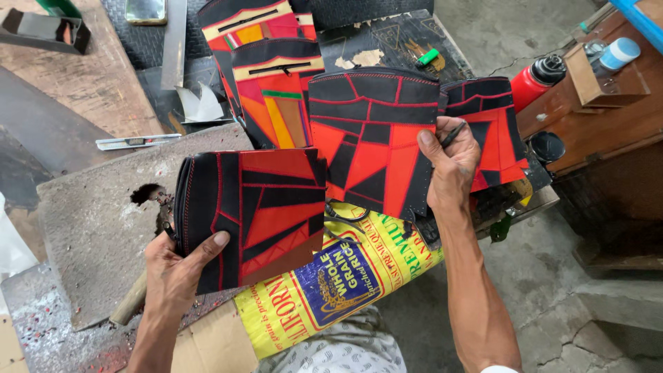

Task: The person sits on the ground and hammers a punch tool into colorful decorative leather panels resting on a stone block, punching holes along the edges. They reposition the punch repeatedly along the panel edge and briefly handle and turn the finished leather pieces.

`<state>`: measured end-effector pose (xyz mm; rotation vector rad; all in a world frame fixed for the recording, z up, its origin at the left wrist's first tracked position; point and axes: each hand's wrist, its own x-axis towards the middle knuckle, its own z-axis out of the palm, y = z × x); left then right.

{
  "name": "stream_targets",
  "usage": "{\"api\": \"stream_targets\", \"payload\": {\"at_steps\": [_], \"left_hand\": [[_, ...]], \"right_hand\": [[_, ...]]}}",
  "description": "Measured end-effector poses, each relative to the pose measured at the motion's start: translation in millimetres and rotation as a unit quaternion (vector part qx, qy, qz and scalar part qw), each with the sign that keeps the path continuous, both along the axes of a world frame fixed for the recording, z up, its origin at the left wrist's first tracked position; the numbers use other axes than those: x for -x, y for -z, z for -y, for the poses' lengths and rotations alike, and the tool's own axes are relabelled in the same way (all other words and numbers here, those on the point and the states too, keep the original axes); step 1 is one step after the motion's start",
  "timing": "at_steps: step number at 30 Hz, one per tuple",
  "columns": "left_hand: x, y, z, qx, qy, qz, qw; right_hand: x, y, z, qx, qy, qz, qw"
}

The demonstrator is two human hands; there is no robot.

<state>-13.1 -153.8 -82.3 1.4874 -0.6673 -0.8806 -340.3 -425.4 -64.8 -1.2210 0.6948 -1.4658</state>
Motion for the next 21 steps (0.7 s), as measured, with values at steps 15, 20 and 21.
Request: {"api": "stream_targets", "payload": {"at_steps": [15, 20, 21], "left_hand": [[-8, -30, -11, 0.005, -0.080, -0.185, 0.979], [-17, -16, -24, 0.051, -0.089, -0.019, 0.995], [-18, -13, -28, 0.048, -0.095, -0.015, 0.994]], "right_hand": [[-73, 41, -48, -0.340, -0.301, 0.043, 0.890], [-130, 43, -87, -0.093, -0.348, -0.073, 0.930], [-138, 42, -90, 0.011, -0.311, -0.146, 0.939]]}}
